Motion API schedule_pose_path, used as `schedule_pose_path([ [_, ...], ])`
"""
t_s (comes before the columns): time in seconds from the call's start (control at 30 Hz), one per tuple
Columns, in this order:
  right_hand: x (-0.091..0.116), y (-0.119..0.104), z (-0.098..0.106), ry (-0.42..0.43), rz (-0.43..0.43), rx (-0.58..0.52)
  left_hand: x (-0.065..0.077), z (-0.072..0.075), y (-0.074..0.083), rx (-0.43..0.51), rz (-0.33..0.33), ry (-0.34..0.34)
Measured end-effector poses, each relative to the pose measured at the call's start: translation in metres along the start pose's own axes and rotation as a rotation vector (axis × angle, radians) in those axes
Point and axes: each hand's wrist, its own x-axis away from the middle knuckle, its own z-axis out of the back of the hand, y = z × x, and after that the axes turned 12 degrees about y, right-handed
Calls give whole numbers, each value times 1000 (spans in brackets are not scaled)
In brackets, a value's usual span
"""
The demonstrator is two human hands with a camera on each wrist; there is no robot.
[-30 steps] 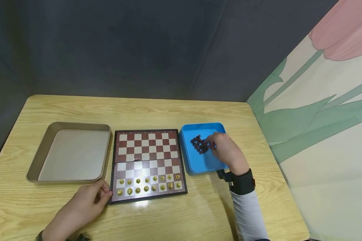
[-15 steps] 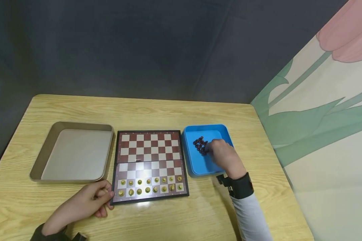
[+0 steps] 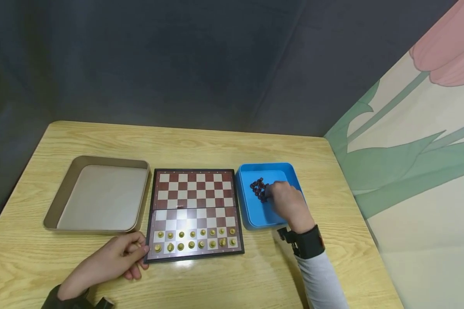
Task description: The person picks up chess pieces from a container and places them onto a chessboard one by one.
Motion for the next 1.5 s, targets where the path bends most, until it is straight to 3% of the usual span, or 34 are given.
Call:
schedule_pose_path([
  [0.37,2,0,9,73,83,-27,-1,-1,-2,32,9,-16],
  [0.8,-20,-20,46,219,397,-256,0,2,-8,34,-33,-58],
  [1.13,-45,-39,62,185,511,-265,-5,4,-13,55,-38,-79],
  [1.5,-69,-46,43,152,588,-231,-6,4,-13,56,-21,-82],
])
